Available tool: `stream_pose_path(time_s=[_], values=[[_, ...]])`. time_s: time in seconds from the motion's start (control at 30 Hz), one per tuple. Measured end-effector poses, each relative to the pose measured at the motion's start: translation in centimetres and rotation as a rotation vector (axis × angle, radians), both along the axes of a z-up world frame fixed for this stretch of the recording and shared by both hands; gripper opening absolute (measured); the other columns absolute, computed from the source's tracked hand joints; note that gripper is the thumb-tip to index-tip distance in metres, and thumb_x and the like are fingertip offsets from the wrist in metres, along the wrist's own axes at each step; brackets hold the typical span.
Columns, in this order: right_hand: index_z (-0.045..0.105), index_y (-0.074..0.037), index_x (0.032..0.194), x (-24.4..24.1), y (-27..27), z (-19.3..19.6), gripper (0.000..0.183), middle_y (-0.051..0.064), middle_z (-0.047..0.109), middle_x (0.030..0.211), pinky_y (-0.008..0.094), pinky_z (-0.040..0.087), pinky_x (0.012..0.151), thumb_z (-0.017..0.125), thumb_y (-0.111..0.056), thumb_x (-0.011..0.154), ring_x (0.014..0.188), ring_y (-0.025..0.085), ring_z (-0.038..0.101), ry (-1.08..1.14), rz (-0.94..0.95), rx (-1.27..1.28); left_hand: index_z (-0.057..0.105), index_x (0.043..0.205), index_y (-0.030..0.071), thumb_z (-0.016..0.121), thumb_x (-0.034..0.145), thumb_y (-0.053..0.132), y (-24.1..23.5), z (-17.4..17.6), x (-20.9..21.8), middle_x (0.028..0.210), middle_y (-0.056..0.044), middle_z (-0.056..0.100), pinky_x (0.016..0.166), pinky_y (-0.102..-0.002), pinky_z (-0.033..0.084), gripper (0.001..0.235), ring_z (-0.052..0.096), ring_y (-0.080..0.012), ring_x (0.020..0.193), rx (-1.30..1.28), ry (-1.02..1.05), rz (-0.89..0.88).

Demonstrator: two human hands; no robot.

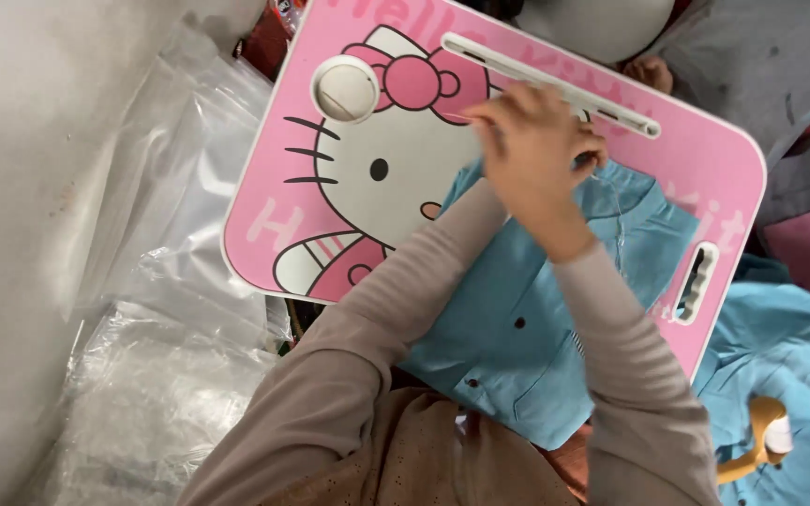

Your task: The person attaches a cardboard clothing tag to a light blue shirt laid out on a pink Hello Kitty lap desk. They thread a string through the shirt's collar and the tag's hole, then tie the string to secure the tag in place.

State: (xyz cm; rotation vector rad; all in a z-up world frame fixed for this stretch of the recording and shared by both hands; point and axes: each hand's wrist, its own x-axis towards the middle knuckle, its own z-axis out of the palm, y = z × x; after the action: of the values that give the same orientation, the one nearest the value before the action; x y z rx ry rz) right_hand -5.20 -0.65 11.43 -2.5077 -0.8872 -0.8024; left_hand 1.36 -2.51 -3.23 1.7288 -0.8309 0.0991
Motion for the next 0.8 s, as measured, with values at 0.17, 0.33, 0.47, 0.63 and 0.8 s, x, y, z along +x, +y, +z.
stream_pose_path(time_s=[0.17,0.33,0.47,0.63,0.8], values=[[0.074,-0.012,0.091,6.6,10.2,-6.9,0.01,0.003,0.063,0.083,0.039,0.047,0.066,0.068,-0.004,0.093,0.074,0.024,0.06,0.362,0.212,0.236,0.073,0.077,0.019,0.065,0.085,0.006,0.5,0.2,0.2,0.079,0.006,0.071,0.069,-0.035,0.054,0.017,0.062,-0.0175,0.083,-0.014,-0.175,-0.056],[0.078,-0.013,0.106,5.7,11.8,-6.7,0.013,0.006,0.069,0.095,0.047,0.051,0.072,0.073,-0.019,0.096,0.087,0.034,0.062,0.382,0.078,0.196,0.075,0.08,0.019,0.065,0.084,0.007,1.1,1.1,-0.1,0.081,0.006,0.073,0.075,-0.035,0.054,0.016,0.063,-0.0173,0.086,-0.003,-0.119,-0.074],[0.077,-0.018,0.106,1.8,2.9,-2.7,0.014,0.001,0.062,0.098,0.045,0.042,0.07,0.065,-0.014,0.099,0.087,0.029,0.058,0.166,0.007,0.027,0.072,0.084,0.018,0.067,0.071,0.0,-1.3,-1.9,0.6,0.083,0.005,0.074,0.075,-0.03,0.053,0.022,0.066,-0.0135,0.08,-0.213,-0.219,-0.046],[0.078,-0.011,0.113,-3.4,-12.7,-0.5,0.035,0.011,0.069,0.111,0.047,0.046,0.088,0.061,0.01,0.092,0.102,0.033,0.064,0.105,-0.141,0.049,0.063,0.08,0.01,0.061,0.076,0.013,-0.1,-1.0,0.7,0.088,-0.014,0.071,0.071,-0.045,0.05,0.005,0.066,-0.0334,0.084,-0.043,-0.225,-0.038],[0.076,-0.008,0.111,-8.6,-20.3,-2.0,0.027,0.014,0.066,0.095,0.04,0.055,0.078,0.063,0.012,0.099,0.086,0.032,0.067,0.389,-0.322,0.357,0.076,0.09,0.019,0.065,0.085,0.012,2.2,2.1,-0.2,0.09,-0.011,0.07,0.085,-0.047,0.053,0.014,0.065,-0.0362,0.09,0.07,-0.089,-0.107]])
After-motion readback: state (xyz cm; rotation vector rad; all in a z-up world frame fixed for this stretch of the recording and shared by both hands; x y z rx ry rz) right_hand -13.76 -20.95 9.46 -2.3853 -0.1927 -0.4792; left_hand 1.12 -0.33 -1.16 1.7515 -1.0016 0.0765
